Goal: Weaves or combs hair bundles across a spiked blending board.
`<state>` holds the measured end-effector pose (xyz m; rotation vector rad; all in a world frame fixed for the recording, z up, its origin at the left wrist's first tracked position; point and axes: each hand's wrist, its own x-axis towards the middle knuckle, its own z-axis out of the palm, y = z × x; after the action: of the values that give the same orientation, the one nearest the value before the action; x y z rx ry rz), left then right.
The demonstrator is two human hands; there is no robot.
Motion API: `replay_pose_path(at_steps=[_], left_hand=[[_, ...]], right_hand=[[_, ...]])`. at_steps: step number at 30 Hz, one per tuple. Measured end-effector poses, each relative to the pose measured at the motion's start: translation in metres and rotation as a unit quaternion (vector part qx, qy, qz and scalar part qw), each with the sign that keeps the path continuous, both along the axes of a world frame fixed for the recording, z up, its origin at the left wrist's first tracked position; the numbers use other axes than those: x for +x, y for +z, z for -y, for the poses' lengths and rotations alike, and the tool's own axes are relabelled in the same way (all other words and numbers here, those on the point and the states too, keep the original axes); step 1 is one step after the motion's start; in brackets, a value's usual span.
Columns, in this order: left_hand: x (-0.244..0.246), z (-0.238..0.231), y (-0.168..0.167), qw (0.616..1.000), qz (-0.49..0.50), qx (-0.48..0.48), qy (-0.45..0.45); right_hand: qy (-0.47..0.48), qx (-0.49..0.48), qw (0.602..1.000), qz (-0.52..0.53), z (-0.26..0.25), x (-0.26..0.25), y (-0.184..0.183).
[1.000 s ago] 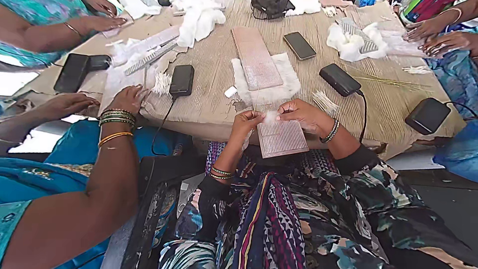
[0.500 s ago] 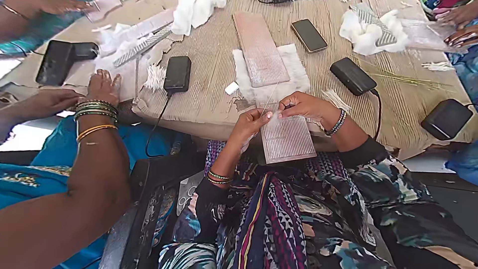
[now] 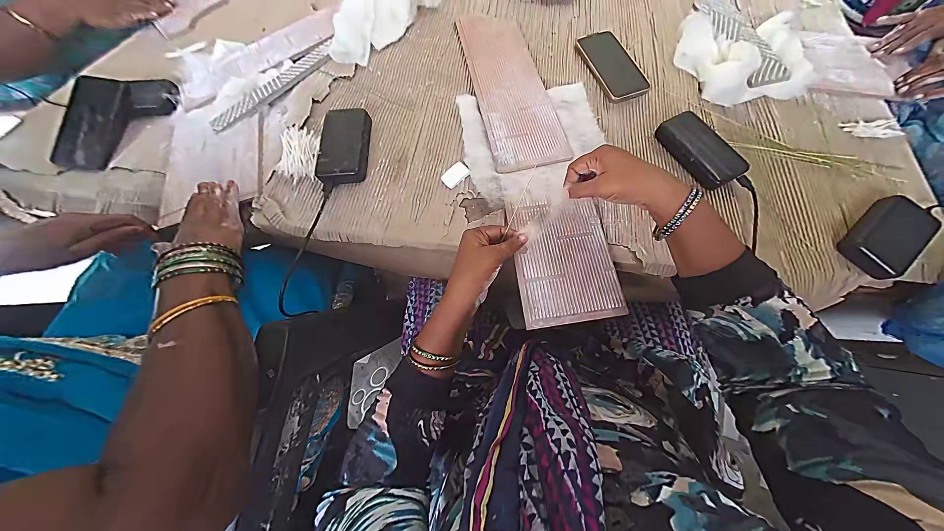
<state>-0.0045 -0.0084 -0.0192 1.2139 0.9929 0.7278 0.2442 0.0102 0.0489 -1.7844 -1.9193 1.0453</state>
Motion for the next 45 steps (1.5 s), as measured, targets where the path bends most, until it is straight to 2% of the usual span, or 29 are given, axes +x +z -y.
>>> replay_pose_path(at_steps=[3,5,6,8,9,11,13,15,18,22,24,27,31,37,40,45], left_hand=[[0.001,0.001,-0.002,1.000,-0.001,-0.007,0.008],[0.002,0.003,-0.001,1.000,-0.001,-0.007,0.011],[0.002,0.004,0.000,1.000,0.000,-0.005,0.013],[0.001,0.006,0.000,1.000,0.007,0.001,0.017],[0.001,0.008,0.001,1.000,0.011,0.001,0.019],[0.001,0.010,0.001,1.000,0.015,0.005,0.015],[0.004,0.014,0.003,1.000,0.018,0.008,0.006],[0.005,0.020,0.007,1.000,0.011,0.011,-0.005],[0.008,0.025,0.012,1.000,0.012,0.004,-0.004],[0.009,0.029,0.013,1.000,-0.005,0.006,0.001],[0.010,0.031,0.012,0.999,-0.023,0.032,-0.019],[0.009,0.033,0.008,0.984,-0.109,0.135,-0.037],[0.002,0.042,0.008,0.935,-0.210,0.287,0.016],[0.004,0.078,0.008,0.863,-0.310,0.396,0.043],[0.006,0.085,0.002,0.835,-0.375,0.402,0.018],[0.013,0.083,0.013,0.813,-0.479,0.327,-0.051]], right_hand=[[-0.027,0.048,0.982,0.179,-0.018,0.005,-0.005],[-0.055,0.123,0.964,0.227,-0.015,0.001,-0.012],[-0.059,0.179,0.959,0.212,-0.008,-0.004,-0.013],[-0.034,0.257,0.961,0.098,0.018,-0.017,-0.019],[-0.009,0.248,0.968,0.039,0.036,-0.024,-0.023],[0.021,0.161,0.984,-0.068,0.058,-0.038,-0.025],[0.006,0.105,0.986,-0.131,0.065,-0.045,-0.033],[-0.029,0.111,0.975,-0.189,0.070,-0.047,-0.042],[-0.057,0.118,0.965,-0.227,0.077,-0.040,-0.041],[-0.087,0.082,0.964,-0.238,0.079,-0.026,-0.038],[-0.090,0.083,0.971,-0.206,0.078,-0.023,-0.042],[-0.088,0.085,0.988,-0.092,0.076,-0.026,-0.044],[-0.074,0.131,0.989,0.006,0.079,-0.035,-0.047],[-0.112,0.186,0.974,0.061,0.083,-0.036,-0.053],[-0.120,0.193,0.972,0.069,0.085,-0.037,-0.055],[-0.120,0.206,0.966,0.100,0.089,-0.037,-0.055]])
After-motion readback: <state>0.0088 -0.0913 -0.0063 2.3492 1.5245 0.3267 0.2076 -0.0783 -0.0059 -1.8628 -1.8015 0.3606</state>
